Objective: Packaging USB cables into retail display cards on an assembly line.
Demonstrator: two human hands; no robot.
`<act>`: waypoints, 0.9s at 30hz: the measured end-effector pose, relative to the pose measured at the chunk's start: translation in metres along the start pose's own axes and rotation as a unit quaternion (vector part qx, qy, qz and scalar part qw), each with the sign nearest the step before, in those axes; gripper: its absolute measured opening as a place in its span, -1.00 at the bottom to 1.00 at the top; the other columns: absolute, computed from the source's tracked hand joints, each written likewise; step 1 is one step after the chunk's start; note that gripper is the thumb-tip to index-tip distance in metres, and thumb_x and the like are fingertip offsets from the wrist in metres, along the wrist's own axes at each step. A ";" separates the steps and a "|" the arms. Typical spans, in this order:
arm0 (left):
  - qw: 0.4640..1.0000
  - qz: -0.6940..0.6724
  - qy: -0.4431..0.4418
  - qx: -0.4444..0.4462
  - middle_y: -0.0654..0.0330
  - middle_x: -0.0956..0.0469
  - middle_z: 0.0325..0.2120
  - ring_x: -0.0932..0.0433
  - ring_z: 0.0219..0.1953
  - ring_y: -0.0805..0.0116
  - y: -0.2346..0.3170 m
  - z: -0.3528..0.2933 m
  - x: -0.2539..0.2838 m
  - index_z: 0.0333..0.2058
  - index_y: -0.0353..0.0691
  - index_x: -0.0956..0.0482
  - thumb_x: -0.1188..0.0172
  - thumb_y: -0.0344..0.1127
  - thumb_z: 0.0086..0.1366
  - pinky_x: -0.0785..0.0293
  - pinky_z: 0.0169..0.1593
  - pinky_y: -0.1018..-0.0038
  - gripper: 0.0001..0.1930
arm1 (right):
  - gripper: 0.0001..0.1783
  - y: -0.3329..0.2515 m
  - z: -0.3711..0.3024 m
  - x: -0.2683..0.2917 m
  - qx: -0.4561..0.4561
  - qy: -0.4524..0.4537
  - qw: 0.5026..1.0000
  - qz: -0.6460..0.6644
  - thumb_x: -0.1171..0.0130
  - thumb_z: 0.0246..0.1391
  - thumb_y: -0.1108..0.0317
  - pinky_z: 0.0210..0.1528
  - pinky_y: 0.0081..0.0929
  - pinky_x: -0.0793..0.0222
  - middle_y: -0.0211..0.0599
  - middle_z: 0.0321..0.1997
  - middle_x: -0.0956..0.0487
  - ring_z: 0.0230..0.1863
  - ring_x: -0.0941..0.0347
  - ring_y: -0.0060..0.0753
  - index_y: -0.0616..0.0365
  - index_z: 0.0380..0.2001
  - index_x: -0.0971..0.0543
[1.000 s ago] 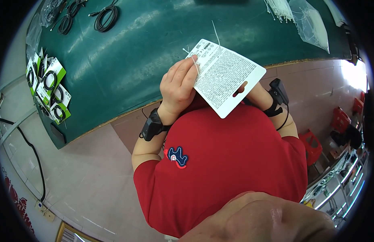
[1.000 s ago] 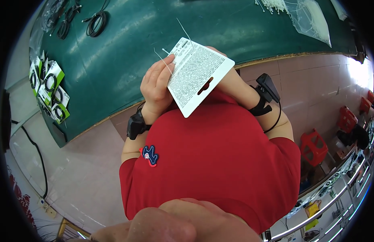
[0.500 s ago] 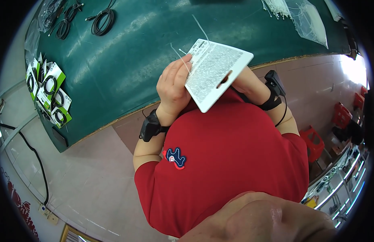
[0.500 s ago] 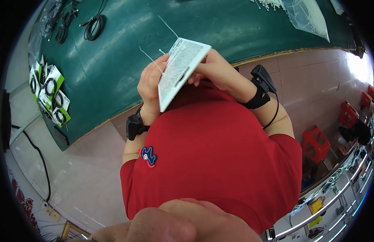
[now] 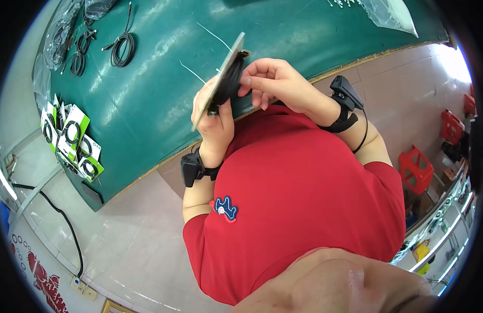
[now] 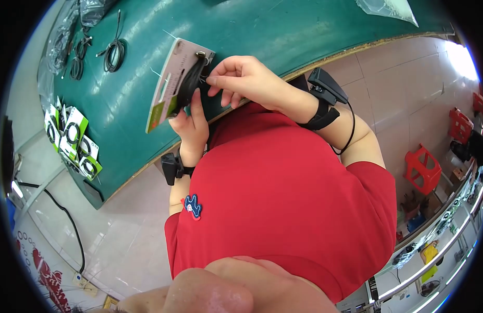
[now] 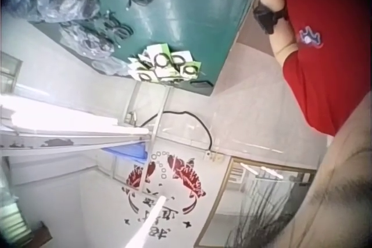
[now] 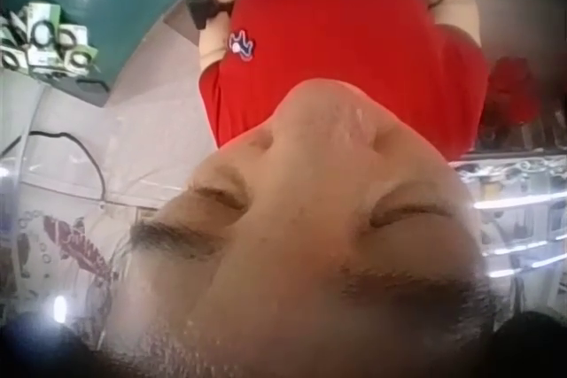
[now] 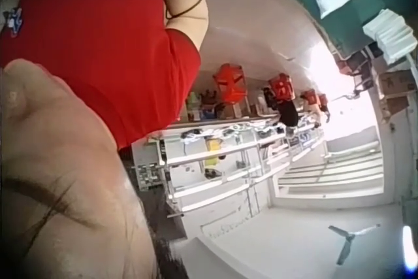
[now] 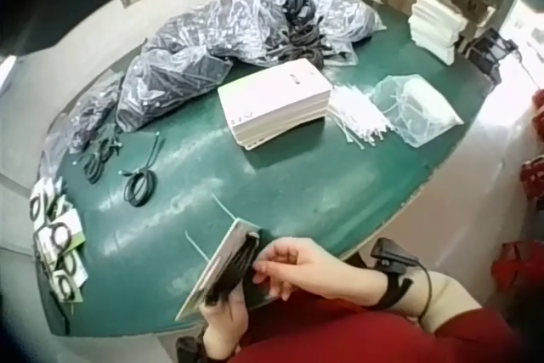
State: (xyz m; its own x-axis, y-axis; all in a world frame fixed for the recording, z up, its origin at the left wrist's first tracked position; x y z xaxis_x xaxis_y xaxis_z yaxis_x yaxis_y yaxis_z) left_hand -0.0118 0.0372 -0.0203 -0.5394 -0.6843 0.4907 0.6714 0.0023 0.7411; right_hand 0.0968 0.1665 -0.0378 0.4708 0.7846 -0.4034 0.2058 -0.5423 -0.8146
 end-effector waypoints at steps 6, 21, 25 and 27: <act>0.997 -0.059 0.037 0.042 -0.02 -0.65 -0.18 -0.65 -0.19 0.09 -0.004 0.003 0.000 -0.06 -0.42 -0.56 -0.22 -0.49 0.34 -0.52 -0.09 0.34 -0.78 | -0.79 -0.025 -0.006 -0.008 0.218 0.078 0.962 -0.148 -0.26 0.22 0.42 -0.49 -0.63 -0.46 -0.30 -0.29 -0.65 -0.46 -0.54 -0.59 0.29 -0.13 -0.57; 0.994 0.103 0.003 -0.046 -0.05 -0.64 -0.16 -0.66 -0.13 -0.03 0.013 0.016 0.002 -0.06 -0.35 -0.54 -0.26 -0.53 0.21 -0.57 -0.08 0.26 -0.70 | -0.72 -0.054 -0.012 -0.033 0.533 0.161 0.710 -0.430 -0.37 -0.14 0.59 -0.43 -0.46 -0.46 -0.20 -0.32 -0.55 -0.44 -0.53 -0.28 0.27 -0.27 -0.60; 0.993 0.098 -0.001 -0.070 -0.03 -0.65 -0.14 -0.66 -0.10 -0.03 0.018 0.021 0.000 -0.05 -0.31 -0.50 -0.26 -0.56 0.16 -0.59 -0.06 0.24 -0.65 | -0.71 -0.054 -0.015 -0.027 0.517 0.143 0.745 -0.396 -0.36 -0.16 0.61 -0.39 -0.43 -0.49 -0.18 -0.29 -0.58 -0.39 -0.56 -0.28 0.27 -0.28 -0.60; 0.994 0.086 0.004 -0.071 -0.03 -0.65 -0.13 -0.66 -0.09 -0.03 0.019 0.020 -0.001 -0.04 -0.30 -0.49 -0.26 -0.57 0.14 -0.59 -0.05 0.23 -0.63 | -0.71 -0.054 -0.015 -0.024 0.514 0.130 0.757 -0.382 -0.36 -0.16 0.62 -0.38 -0.42 -0.50 -0.17 -0.28 -0.59 -0.37 -0.57 -0.29 0.27 -0.28 -0.60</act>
State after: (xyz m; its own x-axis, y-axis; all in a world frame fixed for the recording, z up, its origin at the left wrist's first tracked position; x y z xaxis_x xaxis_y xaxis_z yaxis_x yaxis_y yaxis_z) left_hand -0.0089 0.0525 0.0022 -0.4073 -0.6884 0.6001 0.8183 0.0166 0.5745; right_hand 0.0878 0.1724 0.0217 0.7318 0.5934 0.3352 -0.2098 0.6641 -0.7176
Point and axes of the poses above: each hand's wrist, its own z-axis towards the middle knuckle, its own x-axis out of the back of the hand, y = z × x, the point moved 6 cm from there along z, towards the middle knuckle
